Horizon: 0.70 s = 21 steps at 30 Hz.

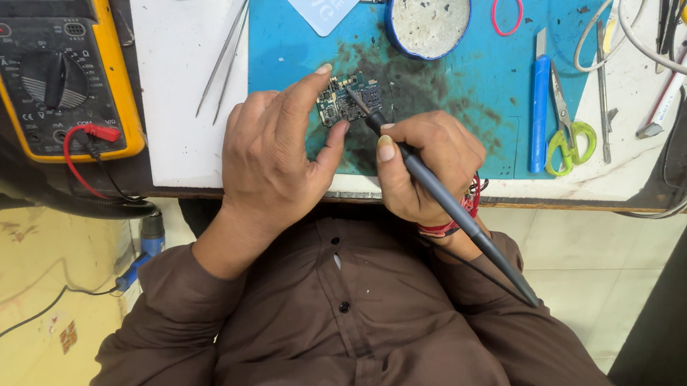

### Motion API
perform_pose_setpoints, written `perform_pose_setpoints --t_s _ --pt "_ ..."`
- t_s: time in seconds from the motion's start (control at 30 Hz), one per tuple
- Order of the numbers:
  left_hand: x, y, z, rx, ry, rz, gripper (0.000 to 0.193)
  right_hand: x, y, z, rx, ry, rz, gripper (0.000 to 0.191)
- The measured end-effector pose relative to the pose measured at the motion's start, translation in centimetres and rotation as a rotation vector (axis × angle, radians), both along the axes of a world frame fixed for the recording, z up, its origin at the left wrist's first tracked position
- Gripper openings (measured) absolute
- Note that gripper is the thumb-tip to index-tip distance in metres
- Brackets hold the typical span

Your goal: The person uses a soldering iron to apply solder to multiple points on a small circuit board while holding it with their left hand. They occasionally use tweezers to adjust components and dip the iron tip into a small container. The work continues on the same board throughout the clip.

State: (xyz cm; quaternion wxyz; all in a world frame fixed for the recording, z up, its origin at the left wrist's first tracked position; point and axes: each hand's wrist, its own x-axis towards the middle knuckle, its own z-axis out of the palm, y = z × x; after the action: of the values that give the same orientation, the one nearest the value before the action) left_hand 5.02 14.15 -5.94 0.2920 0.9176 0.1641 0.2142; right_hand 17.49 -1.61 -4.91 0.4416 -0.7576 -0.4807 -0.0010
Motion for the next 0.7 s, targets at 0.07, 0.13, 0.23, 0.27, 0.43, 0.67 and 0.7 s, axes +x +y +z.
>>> perform_pose_setpoints --t_s 0.07,0.13,0.23,0.27,0.43,0.67,0.7 --pt "0.01 -0.02 -0.02 0.000 -0.001 0.002 0.059 -0.01 -0.01 0.01 0.006 0.005 -0.002 0.008" --pt "-0.01 -0.03 -0.01 0.000 0.000 0.005 0.059 0.00 0.00 0.01 0.006 0.005 0.001 0.008" --pt "0.01 -0.06 0.00 -0.004 -0.001 0.002 0.059 0.01 -0.02 0.03 0.000 0.004 -0.001 0.008" --pt "-0.01 -0.06 0.00 -0.003 -0.002 0.001 0.059 -0.04 0.00 0.01 0.004 0.010 -0.004 0.008" --pt "-0.03 0.00 -0.01 -0.005 -0.002 -0.003 0.059 -0.01 0.01 0.04 0.002 -0.001 0.002 0.008" --pt "-0.01 0.01 0.07 -0.002 0.001 -0.002 0.059 0.00 0.11 0.12 0.005 -0.001 0.008 0.008" --pt "-0.02 0.00 0.09 -0.004 0.001 -0.003 0.059 -0.03 0.11 0.13 0.004 0.000 0.005 0.008"
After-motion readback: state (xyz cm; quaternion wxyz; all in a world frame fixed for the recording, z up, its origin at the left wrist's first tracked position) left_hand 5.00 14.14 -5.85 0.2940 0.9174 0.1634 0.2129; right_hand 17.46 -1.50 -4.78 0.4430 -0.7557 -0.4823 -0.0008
